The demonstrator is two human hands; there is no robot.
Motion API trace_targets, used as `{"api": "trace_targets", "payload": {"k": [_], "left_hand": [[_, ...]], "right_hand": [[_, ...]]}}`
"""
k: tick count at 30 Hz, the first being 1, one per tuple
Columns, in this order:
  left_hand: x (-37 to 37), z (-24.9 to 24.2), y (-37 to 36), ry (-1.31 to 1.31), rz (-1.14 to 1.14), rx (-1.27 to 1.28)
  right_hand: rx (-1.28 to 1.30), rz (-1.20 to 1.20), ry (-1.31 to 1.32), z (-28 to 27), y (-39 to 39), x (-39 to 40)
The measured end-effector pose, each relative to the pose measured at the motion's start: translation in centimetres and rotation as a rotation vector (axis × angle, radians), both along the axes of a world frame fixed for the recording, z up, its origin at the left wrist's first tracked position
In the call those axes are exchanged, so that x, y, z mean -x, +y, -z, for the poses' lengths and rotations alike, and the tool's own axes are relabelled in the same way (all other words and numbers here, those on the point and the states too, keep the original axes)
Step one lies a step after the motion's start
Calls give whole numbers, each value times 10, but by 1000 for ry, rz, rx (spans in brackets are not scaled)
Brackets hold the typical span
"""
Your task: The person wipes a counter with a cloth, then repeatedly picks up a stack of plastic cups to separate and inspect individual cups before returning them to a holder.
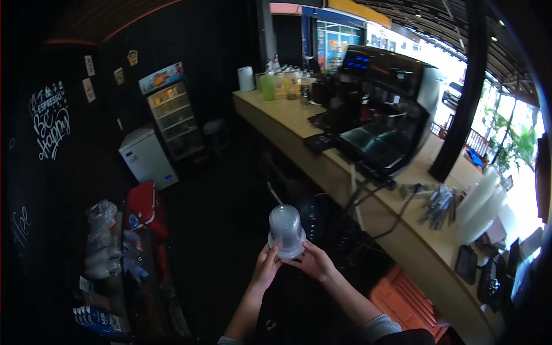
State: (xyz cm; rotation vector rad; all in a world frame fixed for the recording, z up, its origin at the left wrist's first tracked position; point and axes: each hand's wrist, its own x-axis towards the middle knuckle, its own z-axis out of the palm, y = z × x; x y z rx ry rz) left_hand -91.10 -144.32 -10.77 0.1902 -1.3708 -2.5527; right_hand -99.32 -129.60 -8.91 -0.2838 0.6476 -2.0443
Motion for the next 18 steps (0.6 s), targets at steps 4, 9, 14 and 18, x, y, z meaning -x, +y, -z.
{"api": "trace_targets", "payload": {"k": [4, 9, 14, 18], "left_hand": [[-9, 5, -81, 9, -87, -107], [18, 13, -156, -39, -117, -320], [90, 19, -216, 59, -80, -464], [158, 14, -268, 54, -47, -507]], "right_hand": [[-4, -94, -59, 14, -91, 1], [-25, -87, -49, 8, -160, 22], [-79, -7, 66, 20, -220, 85], [-156, 143, 196, 24, -261, 146]]}}
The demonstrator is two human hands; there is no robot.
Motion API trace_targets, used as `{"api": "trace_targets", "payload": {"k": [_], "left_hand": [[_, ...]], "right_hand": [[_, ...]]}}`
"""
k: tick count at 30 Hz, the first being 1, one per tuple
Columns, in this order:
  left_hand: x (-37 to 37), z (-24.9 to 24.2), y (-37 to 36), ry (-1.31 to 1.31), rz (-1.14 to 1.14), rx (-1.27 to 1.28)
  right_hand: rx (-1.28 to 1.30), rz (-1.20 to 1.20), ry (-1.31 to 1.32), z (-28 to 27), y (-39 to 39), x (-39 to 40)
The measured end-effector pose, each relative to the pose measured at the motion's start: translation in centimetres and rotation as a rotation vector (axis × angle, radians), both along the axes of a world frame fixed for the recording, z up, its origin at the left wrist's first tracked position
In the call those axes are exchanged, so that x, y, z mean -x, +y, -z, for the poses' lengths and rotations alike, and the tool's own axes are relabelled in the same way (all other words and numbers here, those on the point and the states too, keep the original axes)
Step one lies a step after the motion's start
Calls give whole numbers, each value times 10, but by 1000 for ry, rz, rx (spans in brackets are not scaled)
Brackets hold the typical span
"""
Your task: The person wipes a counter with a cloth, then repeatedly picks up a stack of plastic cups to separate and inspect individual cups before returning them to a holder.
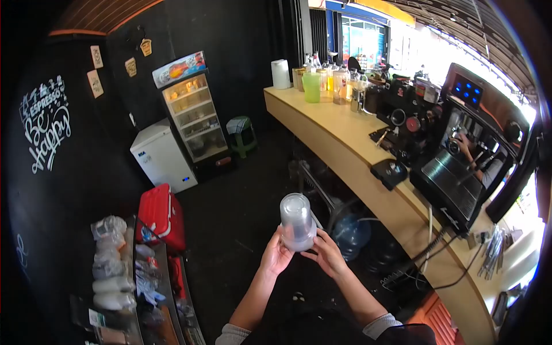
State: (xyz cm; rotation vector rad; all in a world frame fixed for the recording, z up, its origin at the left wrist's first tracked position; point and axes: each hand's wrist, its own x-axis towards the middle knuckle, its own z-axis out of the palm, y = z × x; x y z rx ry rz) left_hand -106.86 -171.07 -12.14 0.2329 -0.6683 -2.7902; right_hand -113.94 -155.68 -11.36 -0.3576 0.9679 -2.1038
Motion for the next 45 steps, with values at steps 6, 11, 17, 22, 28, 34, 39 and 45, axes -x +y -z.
{"api": "trace_targets", "payload": {"k": [6, 11, 17, 22, 28, 34, 39, 45], "left_hand": [[98, -24, -83, -2, 17, 33], [162, -28, -119, -109, 16, 60], [280, 16, -192, 207, 532, -137], [364, -40, -230, -56, 425, 499], [478, -64, -257, 430, 514, 999], [563, -76, -213, 676, 596, 1232], [621, -99, -183, 670, 740, 1190], [688, -118, -146, 761, 805, 1175]], "right_hand": [[-116, 198, 430, -14, -80, 93], [-316, 375, 891, -29, -133, 146], [-462, 553, 1009, -22, -180, 249], [-400, 629, 845, -24, -226, 333], [-432, 751, 705, -41, -223, 401], [-506, 825, 651, -63, -192, 446], [-467, 869, 685, -80, -171, 483], [-542, 946, 774, -106, -136, 531]]}}
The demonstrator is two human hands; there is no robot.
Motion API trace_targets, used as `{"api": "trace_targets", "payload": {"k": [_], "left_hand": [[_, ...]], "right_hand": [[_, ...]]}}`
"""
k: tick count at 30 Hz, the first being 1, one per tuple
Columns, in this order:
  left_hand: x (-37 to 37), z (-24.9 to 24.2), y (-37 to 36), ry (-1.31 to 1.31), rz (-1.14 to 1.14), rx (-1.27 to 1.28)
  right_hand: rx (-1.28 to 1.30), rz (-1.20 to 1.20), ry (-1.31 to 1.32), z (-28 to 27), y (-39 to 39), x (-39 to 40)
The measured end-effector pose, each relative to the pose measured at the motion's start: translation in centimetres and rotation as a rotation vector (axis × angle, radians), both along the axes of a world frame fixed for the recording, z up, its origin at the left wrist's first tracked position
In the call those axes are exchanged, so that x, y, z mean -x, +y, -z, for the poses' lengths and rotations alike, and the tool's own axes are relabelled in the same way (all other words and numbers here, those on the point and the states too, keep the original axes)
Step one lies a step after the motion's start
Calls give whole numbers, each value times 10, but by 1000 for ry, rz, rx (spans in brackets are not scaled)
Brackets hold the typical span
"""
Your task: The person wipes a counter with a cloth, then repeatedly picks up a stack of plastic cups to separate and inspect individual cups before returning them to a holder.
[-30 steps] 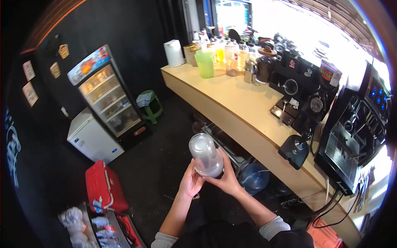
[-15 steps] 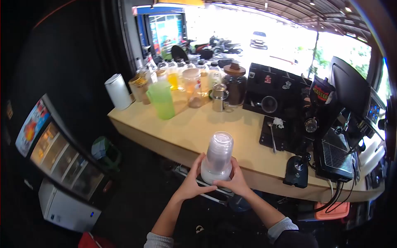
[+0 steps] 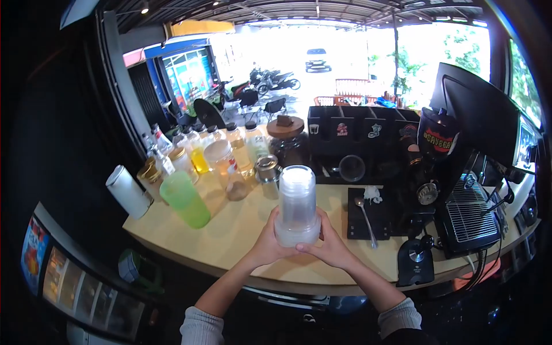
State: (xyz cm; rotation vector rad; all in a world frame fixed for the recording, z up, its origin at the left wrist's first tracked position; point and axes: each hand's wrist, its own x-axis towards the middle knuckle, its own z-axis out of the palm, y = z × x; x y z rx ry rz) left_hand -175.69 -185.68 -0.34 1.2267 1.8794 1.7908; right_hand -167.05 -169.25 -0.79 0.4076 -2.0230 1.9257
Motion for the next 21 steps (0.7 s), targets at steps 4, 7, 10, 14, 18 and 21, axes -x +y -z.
{"api": "trace_targets", "payload": {"k": [4, 7, 10, 14, 18, 21], "left_hand": [[31, -25, 26, -2, 79, -60], [57, -43, 50, 17, 110, -116], [83, -45, 77, 273, 60, -94], [94, -75, 103, 370, 31, -67], [146, -105, 112, 490, 142, 33], [176, -147, 119, 523, 58, 28]], "right_hand": [[-236, 93, -2, -38, 22, 15], [-218, 152, -32, -62, 35, 30], [-87, 171, -37, -68, 52, 58], [-96, 341, 12, -95, 68, 88], [-88, 364, 50, -128, 94, 121], [-201, 450, 119, -149, 127, 157]]}}
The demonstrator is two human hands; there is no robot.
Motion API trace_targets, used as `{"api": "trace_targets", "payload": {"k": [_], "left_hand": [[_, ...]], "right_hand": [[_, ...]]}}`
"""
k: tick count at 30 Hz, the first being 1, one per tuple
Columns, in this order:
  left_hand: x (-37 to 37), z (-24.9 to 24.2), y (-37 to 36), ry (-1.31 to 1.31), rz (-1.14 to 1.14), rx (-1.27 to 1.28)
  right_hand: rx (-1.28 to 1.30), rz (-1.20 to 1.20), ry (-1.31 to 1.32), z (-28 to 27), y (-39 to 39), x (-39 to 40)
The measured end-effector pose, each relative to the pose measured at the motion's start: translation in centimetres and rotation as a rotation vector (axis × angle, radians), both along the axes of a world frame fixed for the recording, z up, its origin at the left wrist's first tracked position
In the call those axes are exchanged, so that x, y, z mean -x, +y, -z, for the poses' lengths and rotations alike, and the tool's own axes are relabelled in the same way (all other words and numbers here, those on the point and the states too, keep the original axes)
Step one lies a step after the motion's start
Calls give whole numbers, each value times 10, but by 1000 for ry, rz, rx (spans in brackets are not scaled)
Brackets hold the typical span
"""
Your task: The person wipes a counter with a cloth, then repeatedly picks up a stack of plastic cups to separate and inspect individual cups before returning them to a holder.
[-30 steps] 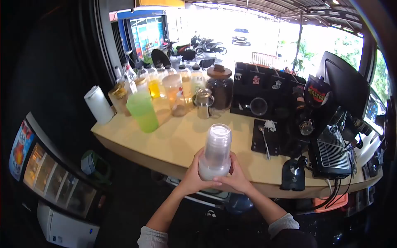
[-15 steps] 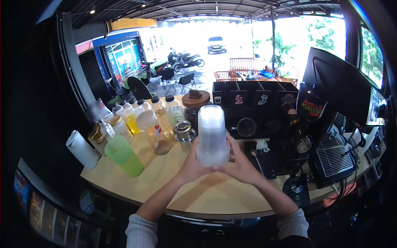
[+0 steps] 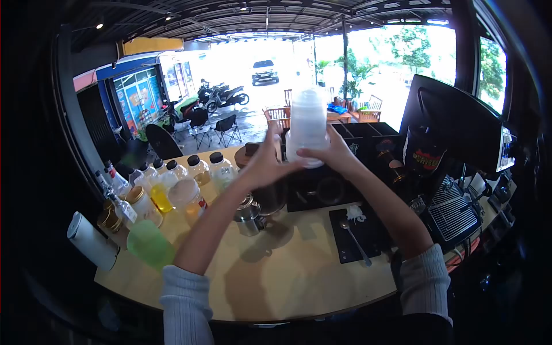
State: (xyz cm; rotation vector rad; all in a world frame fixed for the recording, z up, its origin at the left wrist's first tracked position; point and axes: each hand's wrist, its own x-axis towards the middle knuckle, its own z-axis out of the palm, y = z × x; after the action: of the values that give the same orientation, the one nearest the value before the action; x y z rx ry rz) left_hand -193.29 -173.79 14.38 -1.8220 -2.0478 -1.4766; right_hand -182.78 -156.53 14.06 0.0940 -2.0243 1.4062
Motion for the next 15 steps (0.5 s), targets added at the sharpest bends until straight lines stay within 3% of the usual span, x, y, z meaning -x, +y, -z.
{"api": "trace_targets", "payload": {"k": [3, 5, 11, 15], "left_hand": [[26, -33, 19, -39, -46, -110], [47, -46, 40, 49, -168, -97], [87, -53, 89, 230, -276, -89], [103, -50, 101, 274, -328, -69]], "right_hand": [[-171, 126, -17, -19, 21, 18], [-541, 423, 26, -22, 39, 37], [-570, 437, 88, 1, 70, 91], [-509, 271, 40, 8, 78, 109]]}}
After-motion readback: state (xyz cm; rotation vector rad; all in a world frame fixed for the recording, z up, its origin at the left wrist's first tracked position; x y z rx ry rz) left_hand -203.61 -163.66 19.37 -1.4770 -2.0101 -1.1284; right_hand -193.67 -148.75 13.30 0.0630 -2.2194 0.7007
